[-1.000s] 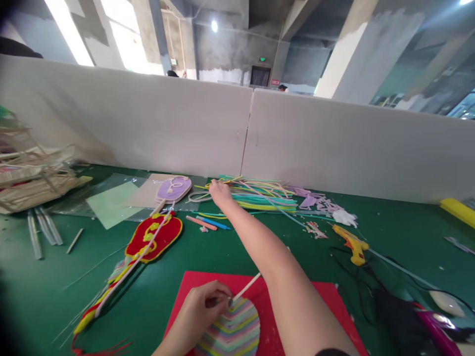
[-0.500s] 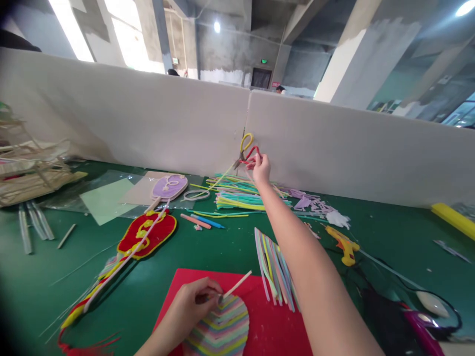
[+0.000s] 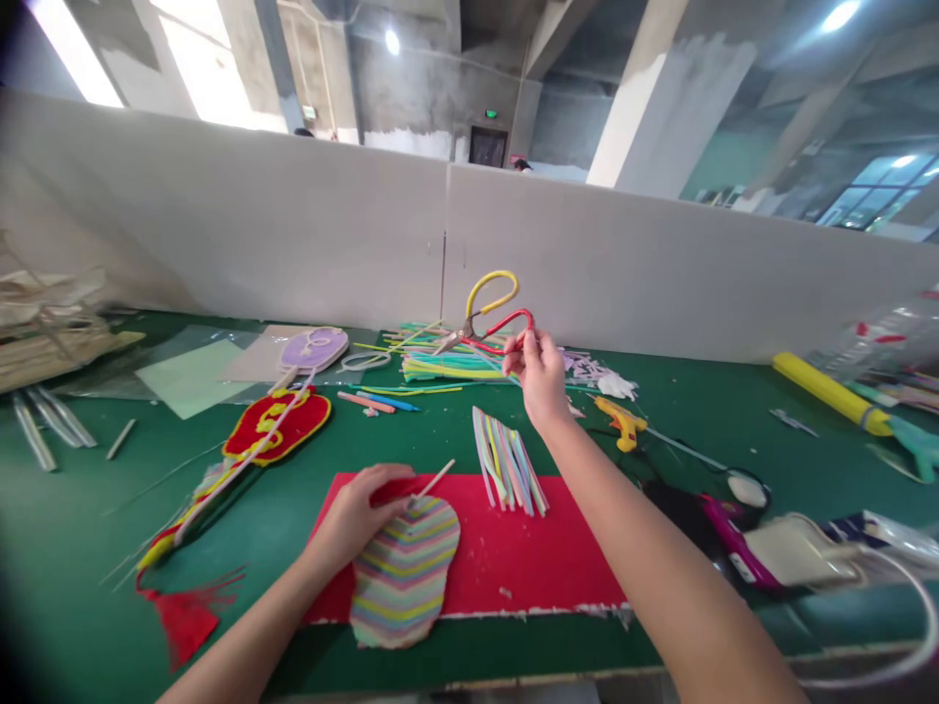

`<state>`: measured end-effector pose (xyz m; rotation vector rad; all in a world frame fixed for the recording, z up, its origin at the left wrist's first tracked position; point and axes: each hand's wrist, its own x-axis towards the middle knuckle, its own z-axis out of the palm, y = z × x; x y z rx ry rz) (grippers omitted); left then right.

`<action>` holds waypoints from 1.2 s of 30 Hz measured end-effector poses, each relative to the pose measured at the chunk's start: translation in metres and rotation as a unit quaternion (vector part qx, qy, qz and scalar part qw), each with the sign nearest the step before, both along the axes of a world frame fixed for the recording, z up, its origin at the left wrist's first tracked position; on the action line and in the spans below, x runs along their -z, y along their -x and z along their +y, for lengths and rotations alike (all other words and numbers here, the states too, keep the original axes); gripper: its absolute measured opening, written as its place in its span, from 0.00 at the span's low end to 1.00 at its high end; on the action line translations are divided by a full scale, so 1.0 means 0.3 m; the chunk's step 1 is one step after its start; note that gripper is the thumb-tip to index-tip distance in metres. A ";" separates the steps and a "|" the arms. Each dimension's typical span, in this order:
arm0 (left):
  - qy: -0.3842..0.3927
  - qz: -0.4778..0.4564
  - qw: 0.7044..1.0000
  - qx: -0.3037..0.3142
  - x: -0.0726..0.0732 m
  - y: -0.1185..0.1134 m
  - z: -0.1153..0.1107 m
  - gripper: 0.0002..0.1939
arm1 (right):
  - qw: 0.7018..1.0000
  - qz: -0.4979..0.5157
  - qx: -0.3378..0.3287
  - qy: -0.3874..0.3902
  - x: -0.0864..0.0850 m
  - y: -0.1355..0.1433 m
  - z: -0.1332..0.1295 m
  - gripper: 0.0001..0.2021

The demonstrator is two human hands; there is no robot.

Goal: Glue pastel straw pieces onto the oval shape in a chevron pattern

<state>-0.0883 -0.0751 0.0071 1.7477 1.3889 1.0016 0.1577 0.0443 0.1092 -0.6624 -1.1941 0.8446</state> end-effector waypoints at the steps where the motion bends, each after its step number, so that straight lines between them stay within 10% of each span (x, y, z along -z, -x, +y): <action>1: -0.010 -0.016 1.000 -0.011 -0.011 0.001 0.002 0.15 | 1.000 0.000 -0.001 0.004 0.008 -0.005 -0.045 0.17; 5: 0.089 -0.209 0.974 -0.001 -0.078 -0.049 0.002 0.23 | 1.000 -0.011 0.005 0.019 0.011 0.000 -0.198 0.16; 9: 0.196 -0.484 0.849 0.076 -0.160 -0.195 -0.017 0.23 | 0.999 -0.007 0.044 0.025 -0.010 0.046 -0.328 0.14; 15: 0.118 -0.638 0.760 0.039 -0.245 -0.360 -0.034 0.16 | 0.997 0.036 0.029 0.061 0.050 0.137 -0.471 0.12; 21: 0.085 -0.567 0.819 -0.015 -0.228 -0.294 0.002 0.14 | 0.990 -0.063 -0.015 0.122 0.138 0.063 -0.436 0.16; 28: 0.029 -0.297 0.953 -0.044 -0.214 -0.155 0.057 0.15 | 0.887 -0.364 0.269 0.092 0.200 -0.192 -0.334 0.16; 36: 0.047 -0.253 0.966 0.000 -0.217 -0.207 0.011 0.14 | 0.867 -0.470 0.150 -0.070 0.184 0.032 -0.418 0.23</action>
